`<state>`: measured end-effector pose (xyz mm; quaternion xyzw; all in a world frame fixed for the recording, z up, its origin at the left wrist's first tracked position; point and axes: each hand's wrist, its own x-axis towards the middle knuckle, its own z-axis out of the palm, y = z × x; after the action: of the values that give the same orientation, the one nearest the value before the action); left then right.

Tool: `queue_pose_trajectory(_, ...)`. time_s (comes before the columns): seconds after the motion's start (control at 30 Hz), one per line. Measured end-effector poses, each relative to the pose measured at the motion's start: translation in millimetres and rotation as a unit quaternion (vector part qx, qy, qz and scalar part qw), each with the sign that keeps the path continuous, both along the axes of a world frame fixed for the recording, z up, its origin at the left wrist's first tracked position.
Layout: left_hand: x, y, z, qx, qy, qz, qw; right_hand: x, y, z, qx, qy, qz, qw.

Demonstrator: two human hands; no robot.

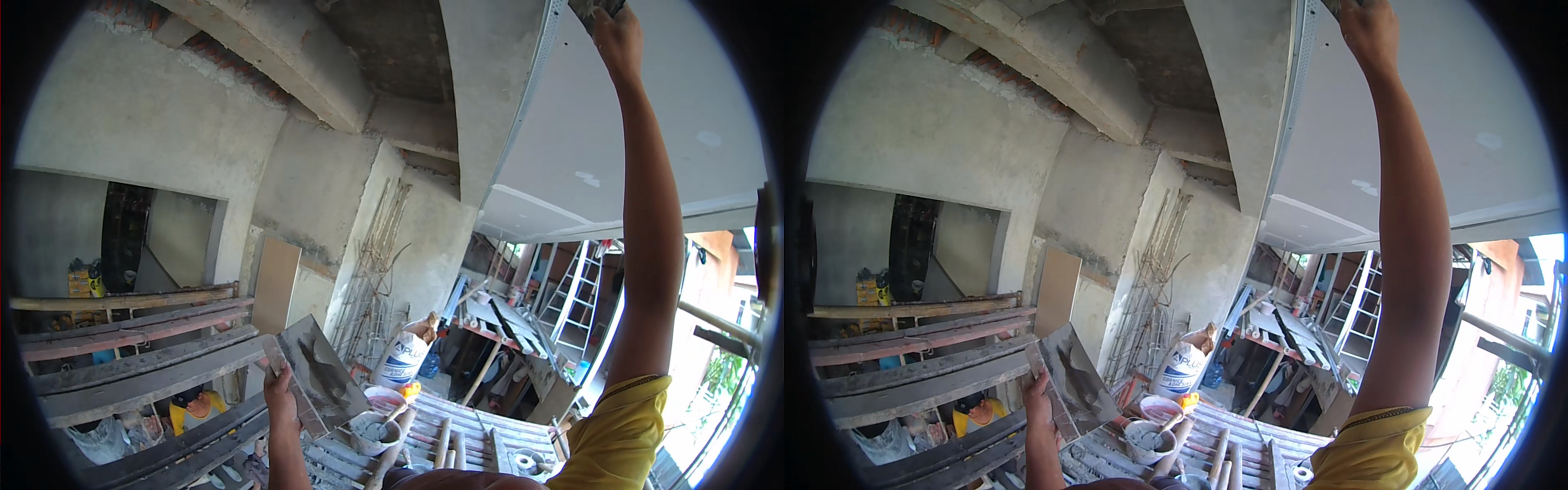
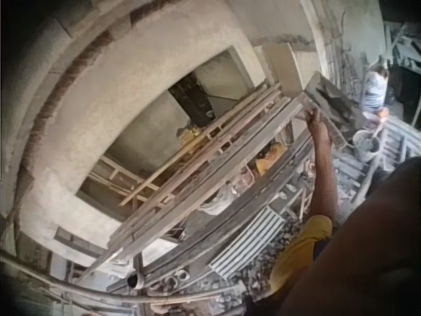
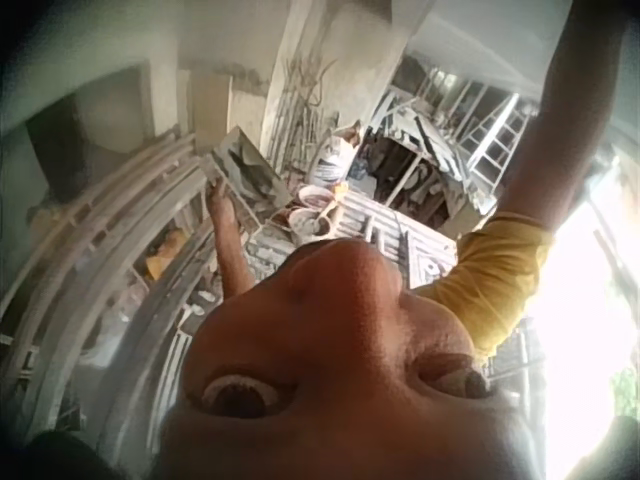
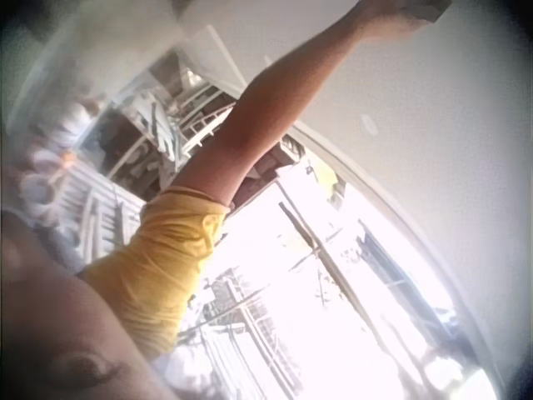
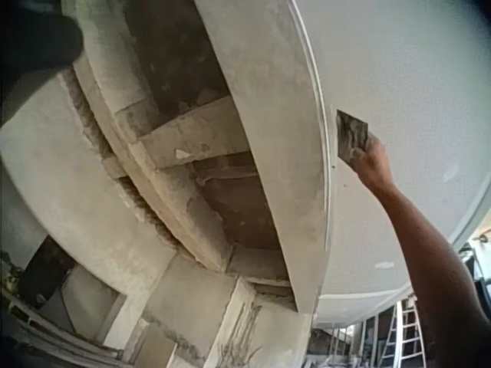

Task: The person applies plaster along a ceiling edge using putty knives, gathers more plaster into a container, and walks across the scaffolding. The person then spreads the plaster onto an interior wall using the putty knives.

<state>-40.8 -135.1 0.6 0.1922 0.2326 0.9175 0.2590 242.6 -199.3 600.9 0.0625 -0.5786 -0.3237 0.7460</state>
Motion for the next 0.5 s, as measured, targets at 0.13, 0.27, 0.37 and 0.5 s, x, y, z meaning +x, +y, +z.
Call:
queue_pose_trajectory(0.13, 5, -11, 11, 0.029, -0.029, -0.002, 0.999, -11, -17, 17, -0.012, -0.018, 0.046, 0.999)
queue_pose_trajectory(0.27, 1, -16, 18, 0.037, -0.013, -0.035, 0.999, 34, 2, 124, 0.002, -0.099, 0.145, 0.984)
queue_pose_trajectory(0.37, -5, -25, 14, 0.009, -0.001, -0.004, 1.000, -23, -45, 35, 0.006, 0.011, -0.028, 1.000)
queue_pose_trajectory(0.5, 1, -16, 12, 0.027, 0.011, -0.016, 0.999, -21, -60, 30, -0.073, 0.013, -0.013, 0.997)
